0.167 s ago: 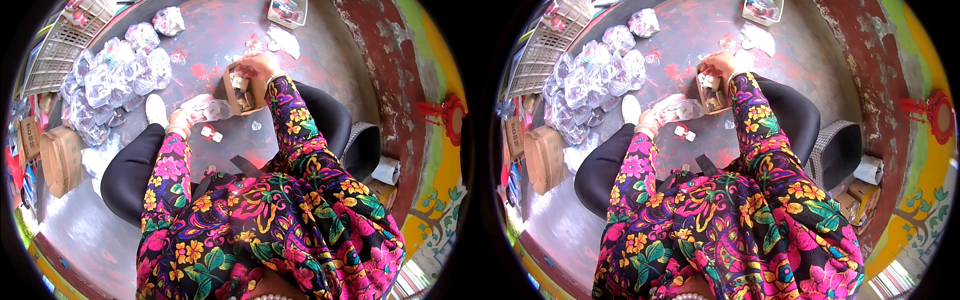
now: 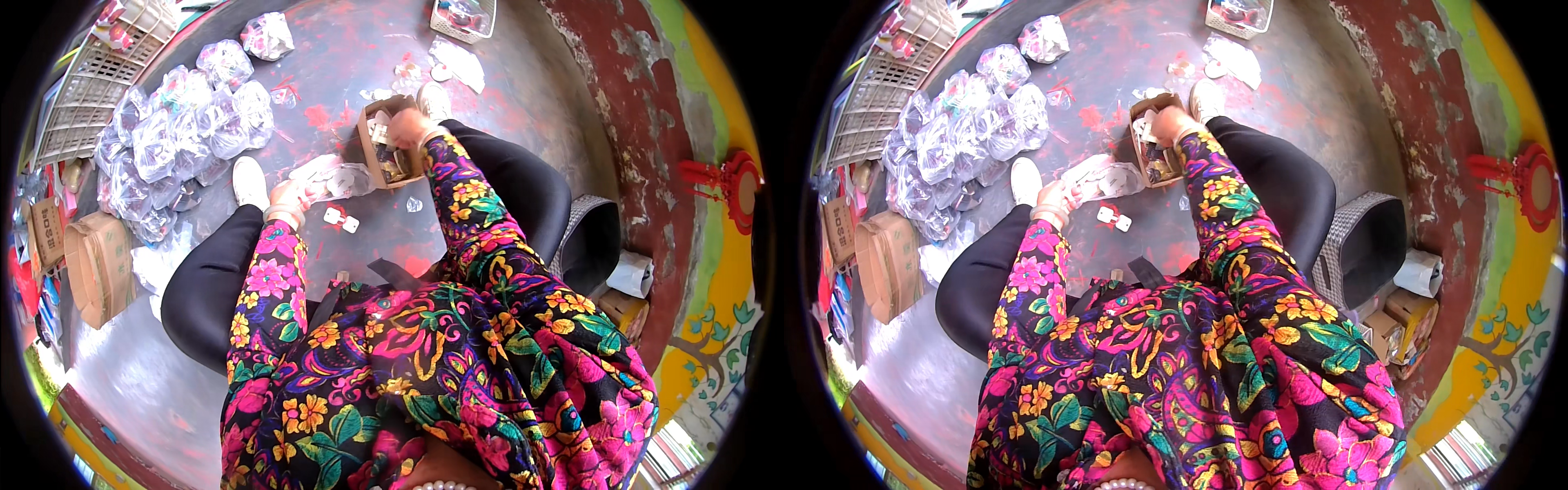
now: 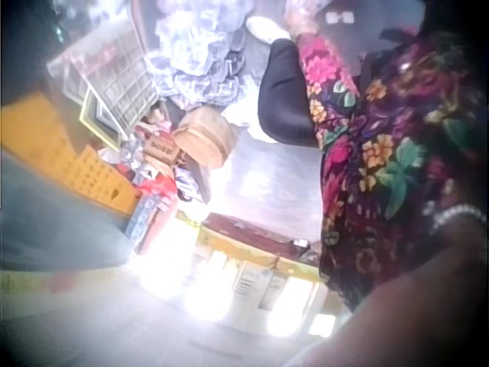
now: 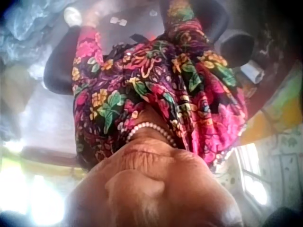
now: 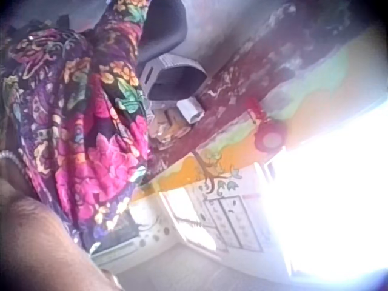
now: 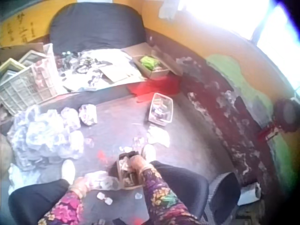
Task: The person sits on the floor and packs small items into clear plastic bags. They pick up items from a cardboard box, place them into bags, and tie the bags shut. The person then places the filled bags into a white plastic basket.
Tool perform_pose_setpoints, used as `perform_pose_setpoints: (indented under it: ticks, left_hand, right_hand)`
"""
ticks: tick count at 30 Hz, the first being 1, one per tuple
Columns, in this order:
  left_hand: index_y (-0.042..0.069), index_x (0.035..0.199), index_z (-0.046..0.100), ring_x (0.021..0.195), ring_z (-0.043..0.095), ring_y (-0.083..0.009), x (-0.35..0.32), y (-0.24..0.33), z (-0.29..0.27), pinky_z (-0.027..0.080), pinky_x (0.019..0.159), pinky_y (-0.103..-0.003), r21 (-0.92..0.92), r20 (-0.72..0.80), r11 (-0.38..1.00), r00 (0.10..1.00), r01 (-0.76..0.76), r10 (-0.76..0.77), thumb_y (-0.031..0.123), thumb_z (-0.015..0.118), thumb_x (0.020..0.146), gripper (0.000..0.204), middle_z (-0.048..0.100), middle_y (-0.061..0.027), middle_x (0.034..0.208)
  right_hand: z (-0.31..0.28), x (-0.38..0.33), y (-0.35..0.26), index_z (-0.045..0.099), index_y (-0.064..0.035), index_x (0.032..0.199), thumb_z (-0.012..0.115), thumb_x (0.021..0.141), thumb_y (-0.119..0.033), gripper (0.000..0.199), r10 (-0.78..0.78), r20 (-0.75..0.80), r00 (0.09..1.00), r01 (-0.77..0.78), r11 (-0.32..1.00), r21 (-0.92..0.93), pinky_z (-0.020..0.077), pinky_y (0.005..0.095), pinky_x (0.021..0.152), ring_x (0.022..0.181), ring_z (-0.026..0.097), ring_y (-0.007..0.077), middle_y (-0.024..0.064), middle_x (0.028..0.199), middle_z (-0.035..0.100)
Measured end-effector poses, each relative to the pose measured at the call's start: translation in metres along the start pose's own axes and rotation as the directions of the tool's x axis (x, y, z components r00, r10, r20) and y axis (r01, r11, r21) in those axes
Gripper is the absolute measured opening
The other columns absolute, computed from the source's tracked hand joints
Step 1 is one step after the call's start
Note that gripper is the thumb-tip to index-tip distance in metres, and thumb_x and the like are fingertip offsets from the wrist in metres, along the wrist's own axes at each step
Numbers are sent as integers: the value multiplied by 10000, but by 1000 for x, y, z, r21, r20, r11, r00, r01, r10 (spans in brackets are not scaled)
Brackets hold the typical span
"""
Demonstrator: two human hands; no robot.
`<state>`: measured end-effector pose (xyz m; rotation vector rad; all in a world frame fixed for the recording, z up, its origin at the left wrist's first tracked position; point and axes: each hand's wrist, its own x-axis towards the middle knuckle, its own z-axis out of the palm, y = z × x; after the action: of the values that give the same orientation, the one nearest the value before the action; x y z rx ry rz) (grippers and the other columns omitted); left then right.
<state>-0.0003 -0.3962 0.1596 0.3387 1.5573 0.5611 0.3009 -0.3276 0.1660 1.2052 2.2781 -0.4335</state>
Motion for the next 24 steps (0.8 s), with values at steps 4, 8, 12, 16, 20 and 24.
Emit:
perform_pose_setpoints:
  ticks: [4,8,12,16,20,24]
  left_hand:
    - [-1,1036,440,569,581,-223,3,-5,-6,414,406,-260,7,3,1000,1000,10,-10,151,405,843,249,591,-144,733]
    - [-1,1026,443,555,572,-213,-9,0,0,416,407,-263,27,-25,1000,1000,-7,8,153,399,846,241,591,-139,730]
    - [-2,1016,446,547,568,-208,-5,-4,-3,423,406,-267,48,-5,999,1000,9,-8,152,397,846,234,587,-137,722]
    - [-5,1008,444,527,562,-206,-11,0,4,428,401,-264,53,2,999,1000,9,-9,150,394,847,230,582,-140,708]
    - [-6,959,495,529,574,-190,-13,-1,3,427,386,-249,50,-32,999,999,15,-13,148,402,843,215,603,-136,724]
    - [-4,960,495,531,574,-191,-9,-2,2,428,389,-251,48,-1,999,1000,12,-12,151,398,848,214,600,-132,721]
  right_hand:
    - [43,10,-46,637,-54,834,605,653,-137,202,177,159,971,-222,912,346,468,370,734,844,594,288,138,895,618]
    - [50,-11,-60,542,-120,1075,614,691,-114,391,121,245,962,-216,887,409,450,351,804,961,560,268,112,1027,585]
    - [44,-11,-65,474,-167,1145,615,702,-71,474,109,269,957,-204,911,358,441,350,827,1021,532,251,86,1068,567]
    - [65,2,-61,474,-165,1140,588,737,-121,421,60,298,953,-145,951,272,441,358,817,1019,530,261,96,1064,566]
    - [49,-3,-61,522,-123,1104,549,762,-170,346,40,300,953,-111,968,224,450,351,795,978,557,260,111,1027,586]
    - [64,2,-58,578,-95,1019,517,779,-202,270,96,261,960,-168,949,266,458,365,781,949,572,260,103,999,600]
